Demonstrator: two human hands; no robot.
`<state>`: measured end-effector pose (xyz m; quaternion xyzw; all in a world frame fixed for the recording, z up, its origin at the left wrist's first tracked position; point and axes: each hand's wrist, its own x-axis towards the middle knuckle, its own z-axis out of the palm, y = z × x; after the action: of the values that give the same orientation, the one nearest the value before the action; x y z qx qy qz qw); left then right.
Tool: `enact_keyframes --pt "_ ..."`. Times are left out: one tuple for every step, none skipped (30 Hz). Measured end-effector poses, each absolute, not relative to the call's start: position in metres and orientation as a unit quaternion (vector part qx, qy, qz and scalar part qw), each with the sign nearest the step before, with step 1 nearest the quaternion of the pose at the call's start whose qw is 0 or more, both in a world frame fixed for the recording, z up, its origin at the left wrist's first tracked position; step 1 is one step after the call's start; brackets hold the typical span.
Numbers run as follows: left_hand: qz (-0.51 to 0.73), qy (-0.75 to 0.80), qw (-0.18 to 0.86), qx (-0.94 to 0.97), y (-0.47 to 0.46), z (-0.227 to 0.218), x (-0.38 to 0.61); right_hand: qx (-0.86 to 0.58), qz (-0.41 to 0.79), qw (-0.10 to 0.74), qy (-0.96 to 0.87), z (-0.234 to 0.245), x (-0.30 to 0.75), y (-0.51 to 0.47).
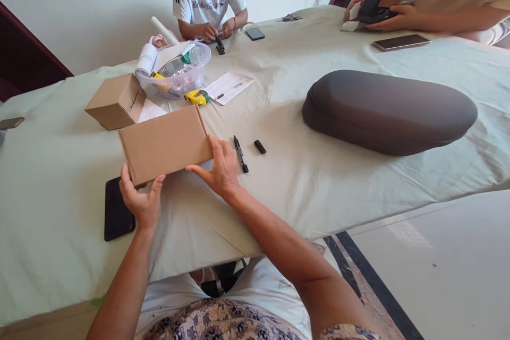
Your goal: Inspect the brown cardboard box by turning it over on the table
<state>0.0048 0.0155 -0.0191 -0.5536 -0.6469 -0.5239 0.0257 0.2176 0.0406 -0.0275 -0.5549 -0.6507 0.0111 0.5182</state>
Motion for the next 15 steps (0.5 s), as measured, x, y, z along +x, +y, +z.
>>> enact_keyframes --pt "-0.529 -0.643 0.023 -0.553 0.015 -0.018 0.004 -0.558 0.013 0.523 -0.644 -0.025 0.221 0.041" --pt "-0.533 -0.639 0.020 -0.554 0.014 -0.018 0.004 -0.561 0.018 0.527 -0.639 -0.022 0.223 0.041" --pt "-0.535 -0.635 0.017 -0.557 0.014 -0.017 0.003 -0.562 0.024 0.529 -0.635 -0.020 0.226 0.042" --pt "-0.536 -0.632 0.012 -0.560 0.014 -0.017 0.003 -0.561 0.030 0.531 -0.634 -0.018 0.227 0.042" --pt "-0.535 -0.629 0.005 -0.564 0.014 -0.017 0.003 -0.559 0.035 0.533 -0.634 -0.017 0.228 0.042" --pt "-0.534 -0.628 -0.002 -0.566 0.014 -0.018 0.004 -0.557 0.038 0.534 -0.635 -0.016 0.229 0.042" --pt "-0.533 -0.629 -0.009 -0.566 0.014 -0.018 0.004 -0.556 0.041 0.533 -0.636 -0.016 0.229 0.042" --pt "-0.532 -0.630 -0.016 -0.566 0.015 -0.018 0.005 -0.557 0.044 0.531 -0.637 -0.016 0.228 0.042" --pt "-0.533 -0.630 -0.023 -0.564 0.015 -0.019 0.007 -0.559 0.046 0.529 -0.637 -0.016 0.227 0.042" --pt "-0.535 -0.630 -0.031 -0.562 0.015 -0.019 0.008 -0.563 0.046 0.527 -0.635 -0.017 0.226 0.042" --pt "-0.540 -0.630 -0.040 -0.557 0.015 -0.019 0.010 -0.567 0.043 0.527 -0.632 -0.017 0.225 0.041" --pt "-0.545 -0.630 -0.047 -0.551 0.016 -0.019 0.012 -0.571 0.039 0.528 -0.627 -0.018 0.223 0.041" --pt "-0.551 -0.631 -0.052 -0.544 0.016 -0.019 0.015 -0.577 0.033 0.529 -0.622 -0.019 0.221 0.040" --pt "-0.556 -0.633 -0.055 -0.537 0.017 -0.019 0.017 -0.582 0.028 0.529 -0.617 -0.019 0.219 0.040" --pt "-0.559 -0.635 -0.056 -0.530 0.017 -0.018 0.020 -0.585 0.023 0.530 -0.613 -0.020 0.217 0.039"
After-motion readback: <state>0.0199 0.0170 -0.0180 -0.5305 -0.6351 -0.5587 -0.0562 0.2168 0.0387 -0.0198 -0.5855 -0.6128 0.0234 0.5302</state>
